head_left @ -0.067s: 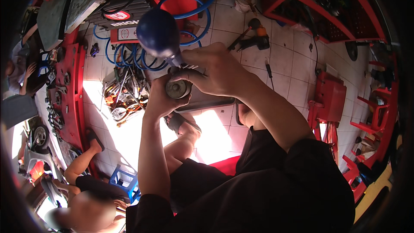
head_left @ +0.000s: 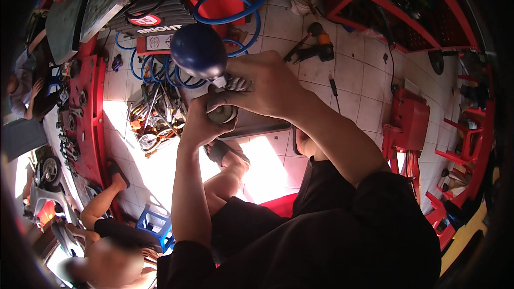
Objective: The person disassembles and works on a motorcycle clutch assembly using a screwdriver to remove or adjust internal components while holding the housing by hand.
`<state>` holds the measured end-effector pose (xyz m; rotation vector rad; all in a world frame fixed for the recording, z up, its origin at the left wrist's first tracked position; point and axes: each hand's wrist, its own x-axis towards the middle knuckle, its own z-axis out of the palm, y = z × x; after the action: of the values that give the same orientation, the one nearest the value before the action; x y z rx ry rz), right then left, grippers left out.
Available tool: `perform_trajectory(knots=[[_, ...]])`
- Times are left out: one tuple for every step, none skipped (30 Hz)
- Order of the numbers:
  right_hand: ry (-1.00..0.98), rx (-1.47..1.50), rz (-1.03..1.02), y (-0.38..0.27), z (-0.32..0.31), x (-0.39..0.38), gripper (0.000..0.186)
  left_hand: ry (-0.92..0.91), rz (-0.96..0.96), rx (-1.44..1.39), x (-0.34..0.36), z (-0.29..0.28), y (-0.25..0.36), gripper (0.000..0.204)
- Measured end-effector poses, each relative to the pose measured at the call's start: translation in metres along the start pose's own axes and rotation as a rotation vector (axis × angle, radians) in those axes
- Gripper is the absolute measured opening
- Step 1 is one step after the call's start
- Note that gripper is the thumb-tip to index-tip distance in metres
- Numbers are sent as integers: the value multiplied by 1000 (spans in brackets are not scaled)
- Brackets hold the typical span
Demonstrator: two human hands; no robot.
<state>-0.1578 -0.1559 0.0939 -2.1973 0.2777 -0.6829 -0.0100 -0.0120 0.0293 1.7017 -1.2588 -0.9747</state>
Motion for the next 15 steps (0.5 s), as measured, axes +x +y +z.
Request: perform_trajectory(knots=[[18,-43,-9,0,2,-1,35,-4,46,52,0,1,3,42],[36,-87,-20,-2,3,-1,33,45,-8,-30,-2,3,7,41],[37,-89,-21,-6,2,-2,33,46,-5,-30,-2,2,3,41],[32,-124,-24,-10,0,-2,33,0,-13,-9,-1,0,-5,42],[27,-137,-24,-10,2,-3,33,-44,-26,12,0,-1,-8,43],[22,-151,-26,-10,3,-4,33,-42,-29,12,-2,-2,-9,43],[29,4,30,-8,6,-6,32,-26,-68,-16,-3,-3,-10,44],[32,79,57,-5,7,-7,32,-12,-102,-45,-2,-3,-9,45],[36,155,85,-3,8,-7,32,-12,-102,-46,-3,-3,-10,45],[-25,99,28,2,7,-5,30,-4,-109,-48,-3,-2,-12,45],[-85,43,-30,4,6,-3,29,3,-115,-49,-3,-3,-11,44],[-83,42,-31,3,5,-2,29,4,-113,-48,-2,-2,-9,44],[-47,23,-58,0,4,-2,27,17,-32,-43,-2,-1,-6,43],[-10,1,-83,-1,3,-2,24,28,50,-40,0,1,-4,41],[-9,-2,-82,-2,3,-3,24,27,53,-41,1,4,0,41]])
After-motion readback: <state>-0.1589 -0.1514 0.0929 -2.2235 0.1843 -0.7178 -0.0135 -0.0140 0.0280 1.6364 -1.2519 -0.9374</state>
